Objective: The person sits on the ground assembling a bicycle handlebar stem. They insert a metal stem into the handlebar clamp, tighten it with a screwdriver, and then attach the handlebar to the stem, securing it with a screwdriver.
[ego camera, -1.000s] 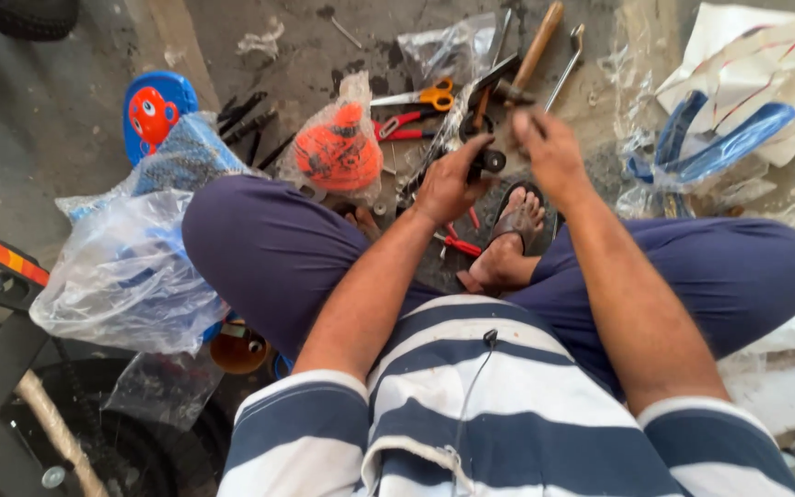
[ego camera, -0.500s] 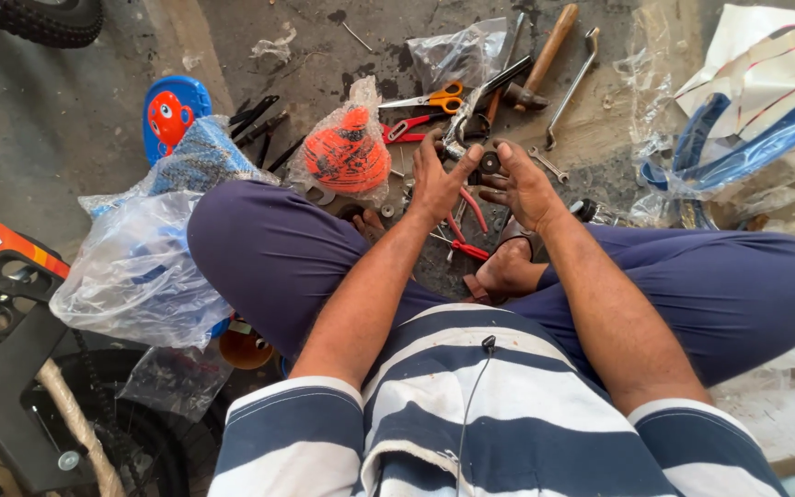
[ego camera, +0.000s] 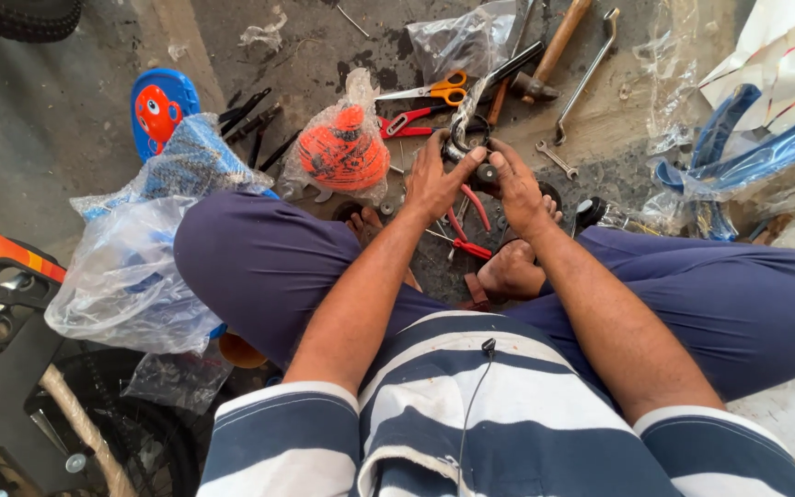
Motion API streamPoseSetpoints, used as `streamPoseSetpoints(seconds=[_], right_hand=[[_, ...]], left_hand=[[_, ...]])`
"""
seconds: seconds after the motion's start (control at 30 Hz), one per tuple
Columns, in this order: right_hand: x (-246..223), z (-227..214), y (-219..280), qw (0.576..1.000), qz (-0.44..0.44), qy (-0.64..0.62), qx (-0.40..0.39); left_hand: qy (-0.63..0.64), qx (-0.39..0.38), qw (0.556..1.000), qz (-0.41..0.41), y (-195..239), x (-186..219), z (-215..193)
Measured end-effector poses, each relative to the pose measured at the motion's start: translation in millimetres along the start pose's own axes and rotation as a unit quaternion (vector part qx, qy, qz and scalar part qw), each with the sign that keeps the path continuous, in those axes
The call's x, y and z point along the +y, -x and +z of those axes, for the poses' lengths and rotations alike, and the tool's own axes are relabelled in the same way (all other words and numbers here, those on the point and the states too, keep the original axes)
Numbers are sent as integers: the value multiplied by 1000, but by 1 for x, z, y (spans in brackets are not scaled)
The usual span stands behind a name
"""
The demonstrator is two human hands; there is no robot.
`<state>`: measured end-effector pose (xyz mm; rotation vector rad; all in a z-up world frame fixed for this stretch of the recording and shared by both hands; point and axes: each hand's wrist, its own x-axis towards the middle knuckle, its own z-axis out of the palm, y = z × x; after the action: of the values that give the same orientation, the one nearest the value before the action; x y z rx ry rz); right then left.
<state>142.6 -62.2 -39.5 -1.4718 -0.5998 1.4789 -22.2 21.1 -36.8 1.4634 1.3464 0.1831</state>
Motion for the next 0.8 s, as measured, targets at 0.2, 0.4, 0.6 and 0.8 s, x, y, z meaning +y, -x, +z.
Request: streamPoseSetpoints(seconds=[0.2,0.4,0.6,0.8], right_hand=[[-5,-2,-8,999,31,-44,9],[-9,-1,-8,998,57,-37,14],[-3,-9,-5,997,66,-42,7],[-9,-13,-2,993,112,-9,-21]], left_hand=[[30,37,998,45,-9,-3,6],[38,61,997,26,-3,1,5],[73,98,992,13,17,-21,26],[399,-24,914,-75,7,-25,29]])
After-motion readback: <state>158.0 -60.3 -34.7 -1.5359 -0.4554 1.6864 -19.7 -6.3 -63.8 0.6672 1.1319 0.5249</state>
